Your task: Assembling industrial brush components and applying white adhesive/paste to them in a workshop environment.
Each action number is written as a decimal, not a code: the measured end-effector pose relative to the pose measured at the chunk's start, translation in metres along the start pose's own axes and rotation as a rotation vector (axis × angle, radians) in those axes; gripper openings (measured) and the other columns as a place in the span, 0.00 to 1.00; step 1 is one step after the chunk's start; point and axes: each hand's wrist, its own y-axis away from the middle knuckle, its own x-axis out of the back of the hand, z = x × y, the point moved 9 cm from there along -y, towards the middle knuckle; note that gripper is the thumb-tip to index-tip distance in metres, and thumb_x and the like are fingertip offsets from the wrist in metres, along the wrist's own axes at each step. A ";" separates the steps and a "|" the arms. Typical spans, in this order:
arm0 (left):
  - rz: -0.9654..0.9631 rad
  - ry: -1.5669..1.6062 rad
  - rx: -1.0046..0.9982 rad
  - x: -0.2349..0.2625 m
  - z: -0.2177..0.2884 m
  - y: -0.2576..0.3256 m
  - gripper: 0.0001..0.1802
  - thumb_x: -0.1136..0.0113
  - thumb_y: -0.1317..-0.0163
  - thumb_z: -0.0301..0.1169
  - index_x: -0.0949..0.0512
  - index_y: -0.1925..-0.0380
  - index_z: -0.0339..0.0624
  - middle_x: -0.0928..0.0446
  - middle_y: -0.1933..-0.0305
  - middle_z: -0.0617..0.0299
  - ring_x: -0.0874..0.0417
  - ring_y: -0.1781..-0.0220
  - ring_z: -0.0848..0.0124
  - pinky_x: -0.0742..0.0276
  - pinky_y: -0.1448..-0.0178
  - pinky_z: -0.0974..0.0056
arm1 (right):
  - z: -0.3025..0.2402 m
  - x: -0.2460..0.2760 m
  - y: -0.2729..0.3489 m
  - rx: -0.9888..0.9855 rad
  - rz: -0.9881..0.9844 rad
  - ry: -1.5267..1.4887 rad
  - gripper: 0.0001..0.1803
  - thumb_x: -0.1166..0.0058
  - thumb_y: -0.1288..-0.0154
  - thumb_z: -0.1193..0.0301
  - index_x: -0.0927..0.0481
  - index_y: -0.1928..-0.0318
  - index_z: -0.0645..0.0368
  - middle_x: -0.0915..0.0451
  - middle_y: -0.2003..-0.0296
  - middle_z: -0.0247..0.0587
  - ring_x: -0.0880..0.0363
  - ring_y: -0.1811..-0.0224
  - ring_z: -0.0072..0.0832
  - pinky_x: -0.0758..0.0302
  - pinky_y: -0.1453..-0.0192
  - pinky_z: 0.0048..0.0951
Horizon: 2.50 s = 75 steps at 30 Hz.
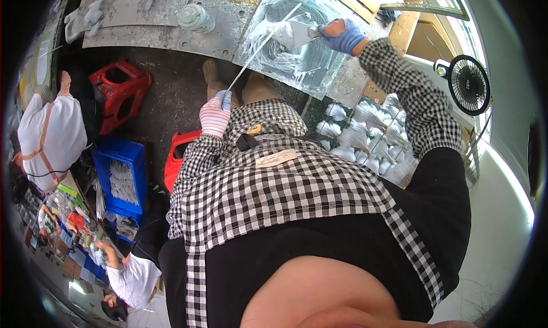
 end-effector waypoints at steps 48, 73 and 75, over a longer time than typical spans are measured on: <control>-0.355 -0.138 0.047 -0.037 -0.017 -0.033 0.17 0.44 0.30 0.45 0.16 0.54 0.47 0.17 0.60 0.44 0.17 0.55 0.46 0.21 0.52 0.50 | -0.031 -0.049 0.007 -0.730 -0.358 -0.560 0.23 0.51 0.32 0.52 0.16 0.50 0.55 0.16 0.51 0.53 0.16 0.49 0.48 0.22 0.42 0.46; -0.399 -0.272 0.043 -0.056 -0.009 -0.026 0.18 0.49 0.29 0.47 0.18 0.52 0.49 0.16 0.57 0.49 0.16 0.54 0.49 0.22 0.50 0.48 | -0.042 -0.029 -0.039 -0.330 -0.284 -0.255 0.16 0.50 0.34 0.64 0.16 0.51 0.54 0.14 0.55 0.51 0.14 0.51 0.47 0.18 0.50 0.46; -0.335 -0.244 -0.042 -0.052 -0.001 -0.027 0.16 0.50 0.29 0.43 0.18 0.55 0.47 0.17 0.63 0.46 0.16 0.59 0.47 0.23 0.56 0.46 | -0.033 -0.035 -0.028 -0.310 -0.312 -0.216 0.16 0.50 0.35 0.64 0.15 0.52 0.55 0.14 0.56 0.51 0.14 0.52 0.46 0.19 0.48 0.45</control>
